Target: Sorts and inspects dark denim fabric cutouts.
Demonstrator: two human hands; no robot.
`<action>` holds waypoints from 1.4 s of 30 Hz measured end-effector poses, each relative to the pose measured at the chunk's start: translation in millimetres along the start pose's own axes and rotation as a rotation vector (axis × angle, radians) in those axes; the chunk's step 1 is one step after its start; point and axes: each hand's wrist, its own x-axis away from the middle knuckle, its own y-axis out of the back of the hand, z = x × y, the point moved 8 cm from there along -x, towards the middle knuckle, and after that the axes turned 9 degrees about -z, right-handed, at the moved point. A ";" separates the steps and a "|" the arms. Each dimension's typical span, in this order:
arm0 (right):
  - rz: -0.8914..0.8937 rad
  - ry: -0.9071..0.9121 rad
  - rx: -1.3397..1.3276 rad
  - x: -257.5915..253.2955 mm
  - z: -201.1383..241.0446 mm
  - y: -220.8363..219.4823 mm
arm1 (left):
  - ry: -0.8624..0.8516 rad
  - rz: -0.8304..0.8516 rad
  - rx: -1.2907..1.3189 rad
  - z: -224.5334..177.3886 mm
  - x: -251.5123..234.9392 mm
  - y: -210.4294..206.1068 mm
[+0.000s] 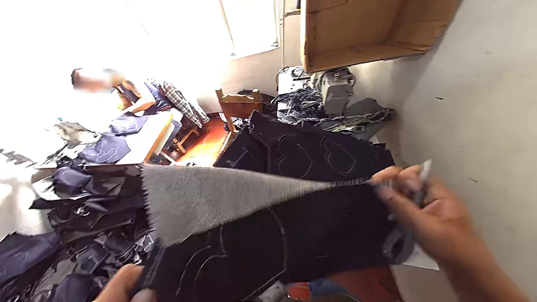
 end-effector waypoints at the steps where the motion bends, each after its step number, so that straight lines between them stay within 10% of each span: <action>1: -0.048 0.079 0.134 -17.9 15.2 19.6 | 0.008 0.022 -0.087 9.9 -4.4 -17.2; 6: -0.072 0.385 0.689 -117.5 42.1 30.8 | -0.052 -0.217 -0.251 69.8 -46.3 -110.1; 10: 0.067 0.185 0.887 -195.4 -51.9 -7.0 | 0.145 -0.159 -0.458 141.8 -78.1 -196.2; 13: 0.222 0.126 0.829 -162.3 -87.0 -57.8 | 0.173 -0.211 -0.554 174.2 -80.4 -233.3; 18: 0.542 0.171 0.491 -41.2 -119.7 -171.8 | 0.109 -0.362 -0.503 191.1 -73.2 -227.3; 25: 0.347 0.303 0.604 -41.6 -138.6 -182.6 | 0.010 -0.182 -0.476 197.7 -76.9 -161.8; 30: 0.373 0.339 0.664 -42.3 -137.1 -185.1 | 0.932 0.093 -0.338 385.4 53.7 -144.9; 36: 0.430 0.326 0.776 -38.2 -137.5 -186.3 | 1.081 -0.336 0.389 465.1 96.6 -206.6; 42: 0.470 0.308 0.857 -40.7 -132.6 -188.4 | 1.021 0.704 -0.055 358.2 81.4 -201.0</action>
